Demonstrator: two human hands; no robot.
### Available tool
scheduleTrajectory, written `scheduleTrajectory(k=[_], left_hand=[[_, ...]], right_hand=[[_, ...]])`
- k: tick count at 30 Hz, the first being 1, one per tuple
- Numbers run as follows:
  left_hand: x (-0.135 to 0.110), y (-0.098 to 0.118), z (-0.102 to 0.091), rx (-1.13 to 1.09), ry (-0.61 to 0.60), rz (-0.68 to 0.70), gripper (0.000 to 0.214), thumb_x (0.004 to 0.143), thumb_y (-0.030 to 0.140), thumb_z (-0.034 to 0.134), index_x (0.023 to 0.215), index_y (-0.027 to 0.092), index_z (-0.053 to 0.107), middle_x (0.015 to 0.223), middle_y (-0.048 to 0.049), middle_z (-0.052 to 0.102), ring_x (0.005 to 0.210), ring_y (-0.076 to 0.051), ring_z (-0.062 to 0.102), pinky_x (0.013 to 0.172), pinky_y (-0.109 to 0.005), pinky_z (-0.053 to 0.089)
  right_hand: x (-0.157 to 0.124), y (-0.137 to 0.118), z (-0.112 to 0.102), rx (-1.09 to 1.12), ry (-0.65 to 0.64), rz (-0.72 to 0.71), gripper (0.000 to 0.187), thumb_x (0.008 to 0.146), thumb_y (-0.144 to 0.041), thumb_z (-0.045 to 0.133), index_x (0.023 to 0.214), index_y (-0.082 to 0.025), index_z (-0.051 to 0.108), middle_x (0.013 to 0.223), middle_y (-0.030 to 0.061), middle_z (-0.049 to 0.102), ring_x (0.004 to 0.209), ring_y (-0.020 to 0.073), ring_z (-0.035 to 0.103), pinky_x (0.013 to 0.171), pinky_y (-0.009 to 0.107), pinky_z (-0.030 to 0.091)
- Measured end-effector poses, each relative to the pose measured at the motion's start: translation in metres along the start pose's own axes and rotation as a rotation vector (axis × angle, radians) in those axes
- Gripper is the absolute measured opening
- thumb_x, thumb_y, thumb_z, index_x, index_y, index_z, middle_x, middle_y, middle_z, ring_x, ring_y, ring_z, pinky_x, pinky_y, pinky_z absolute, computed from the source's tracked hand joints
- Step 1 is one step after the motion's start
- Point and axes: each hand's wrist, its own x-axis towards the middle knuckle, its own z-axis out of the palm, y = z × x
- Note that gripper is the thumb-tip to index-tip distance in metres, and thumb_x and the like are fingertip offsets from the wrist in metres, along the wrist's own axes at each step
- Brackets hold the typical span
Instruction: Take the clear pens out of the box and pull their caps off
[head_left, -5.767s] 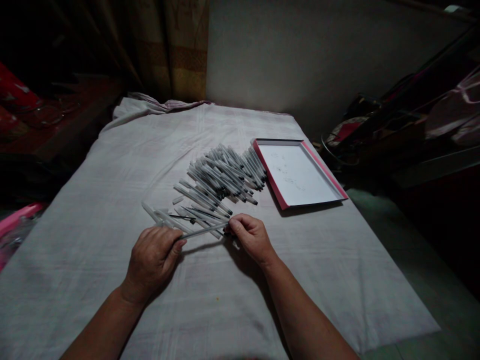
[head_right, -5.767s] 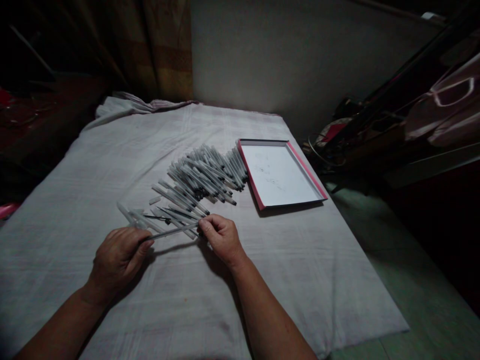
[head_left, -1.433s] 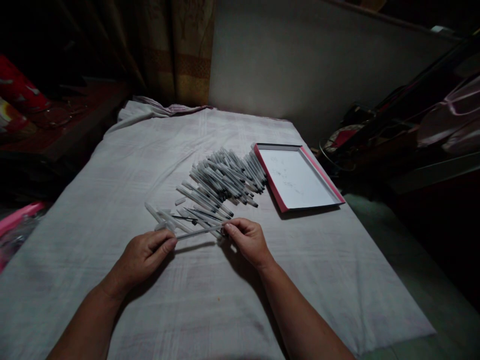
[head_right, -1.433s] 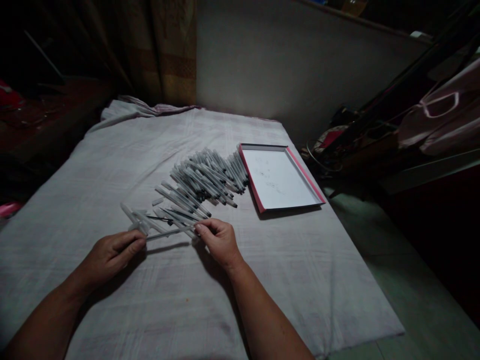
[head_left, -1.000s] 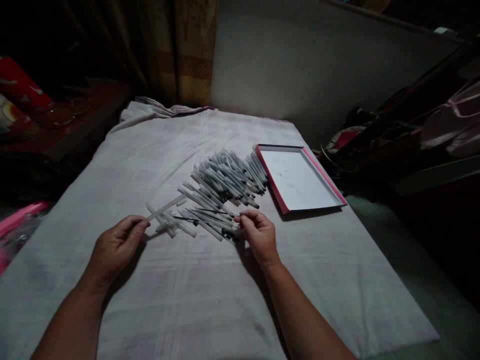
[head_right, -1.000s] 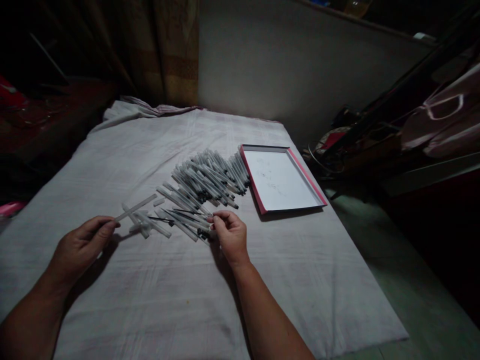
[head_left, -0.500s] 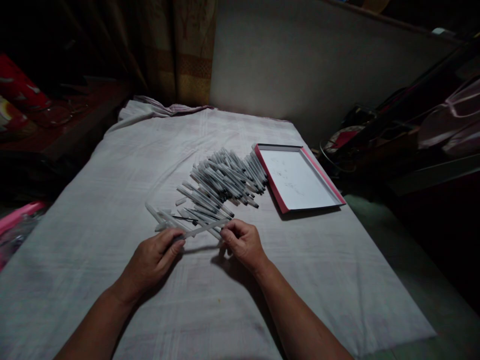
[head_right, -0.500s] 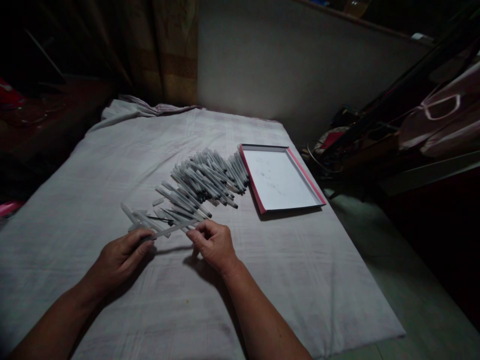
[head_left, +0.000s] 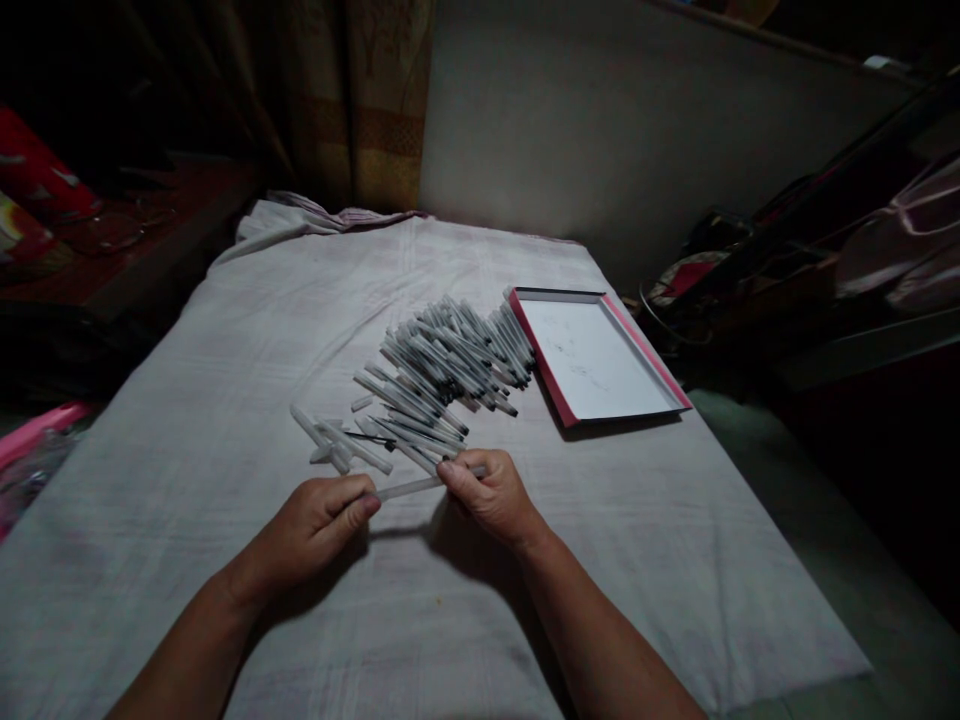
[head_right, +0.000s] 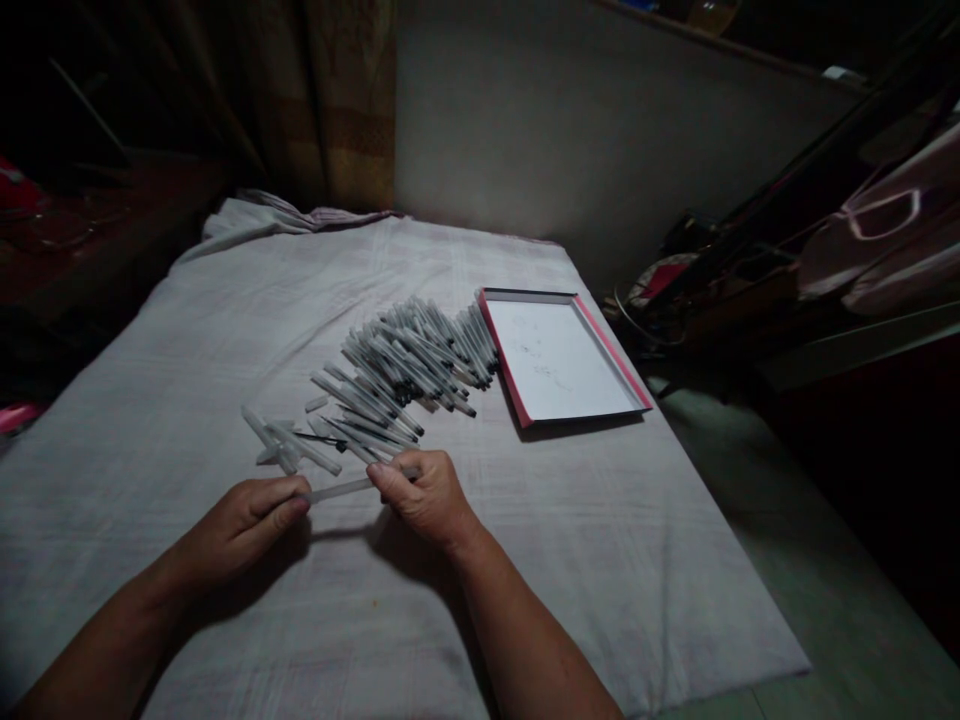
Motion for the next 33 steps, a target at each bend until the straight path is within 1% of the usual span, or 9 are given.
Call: scheduleTrajectory(k=[3,5,8,11,14,18,21,28,33], left_hand=[[-0.005,-0.004,-0.006,-0.289,-0.122,-0.165,0.056,0.092,0.069,0.042,0.061,0.023,0.039,0.055,0.0038,0.039,0.049,-0.011,0.039,0.045,-0.025,0.034],[-0.011,-0.013,-0.014,-0.476,-0.130,-0.294,0.057,0.088,0.073,0.046,0.061,0.024,0.035,0.051,0.0058,0.032,0.044,-0.010,0.031,0.041,-0.025,0.029],[-0.012,-0.025,-0.028,-0.584,0.079,-0.388,0.059,0.087,0.076,0.043,0.059,0.025,0.035,0.047,0.0083,0.024,0.039,-0.008,0.020,0.037,-0.024,0.020],[-0.002,-0.030,-0.030,-0.376,0.473,-0.326,0.052,0.087,0.071,0.049,0.068,0.023,0.050,0.052,0.0046,0.043,0.043,-0.010,0.036,0.040,-0.025,0.032],[0.009,-0.030,-0.018,0.067,0.622,-0.173,0.043,0.088,0.062,0.055,0.092,0.021,0.067,0.083,-0.0040,0.070,0.071,-0.018,0.064,0.065,-0.030,0.051],[0.010,-0.032,-0.007,0.593,0.630,0.014,0.042,0.100,0.049,0.044,0.116,0.020,0.070,0.095,-0.0080,0.072,0.088,-0.023,0.066,0.080,-0.034,0.049],[0.009,-0.035,-0.005,0.797,0.608,0.058,0.044,0.103,0.042,0.038,0.127,0.019,0.067,0.096,-0.0105,0.071,0.089,-0.026,0.063,0.081,-0.037,0.046],[0.015,-0.041,-0.001,0.847,0.548,0.071,0.046,0.102,0.039,0.038,0.136,0.019,0.062,0.112,-0.0151,0.070,0.106,-0.030,0.061,0.096,-0.047,0.040],[0.025,-0.037,-0.001,0.789,0.526,0.123,0.038,0.102,0.037,0.042,0.126,0.024,0.068,0.117,-0.0128,0.071,0.112,-0.028,0.061,0.100,-0.047,0.040]], right_hand=[[-0.002,-0.006,-0.003,-0.030,-0.008,-0.081,0.050,0.077,-0.057,0.068,0.047,-0.019,0.056,0.043,-0.0025,0.047,0.043,0.0092,0.041,0.045,0.023,0.033],[-0.002,-0.008,-0.012,-0.015,0.077,-0.120,0.050,0.077,-0.058,0.068,0.047,-0.020,0.056,0.042,-0.0026,0.047,0.043,0.0100,0.041,0.045,0.024,0.033],[0.004,-0.006,-0.029,0.011,0.326,-0.143,0.055,0.081,-0.063,0.064,0.046,-0.022,0.052,0.040,-0.0028,0.045,0.040,0.0112,0.039,0.043,0.025,0.034],[0.012,0.004,-0.028,-0.107,0.288,-0.218,0.046,0.085,-0.058,0.063,0.057,-0.021,0.063,0.049,0.0003,0.058,0.047,0.0144,0.052,0.049,0.027,0.042],[0.016,0.018,-0.007,-0.374,0.255,-0.401,0.034,0.092,-0.046,0.061,0.071,-0.021,0.072,0.069,0.0051,0.071,0.067,0.0185,0.063,0.067,0.030,0.048],[0.017,0.028,0.018,-0.765,0.279,-0.522,0.026,0.094,-0.037,0.065,0.076,-0.022,0.073,0.079,0.0071,0.073,0.081,0.0217,0.061,0.079,0.035,0.043],[0.016,0.029,0.022,-0.913,0.248,-0.516,0.025,0.092,-0.041,0.070,0.077,-0.022,0.073,0.084,0.0067,0.073,0.086,0.0225,0.059,0.079,0.035,0.040],[0.026,0.023,-0.004,-0.956,0.327,-0.469,0.019,0.097,-0.030,0.062,0.085,-0.022,0.075,0.089,0.0071,0.073,0.088,0.0225,0.061,0.080,0.034,0.042],[0.044,0.006,-0.013,-1.127,0.195,-0.335,0.017,0.096,-0.026,0.062,0.090,-0.023,0.078,0.093,0.0078,0.074,0.087,0.0229,0.062,0.075,0.033,0.044]])
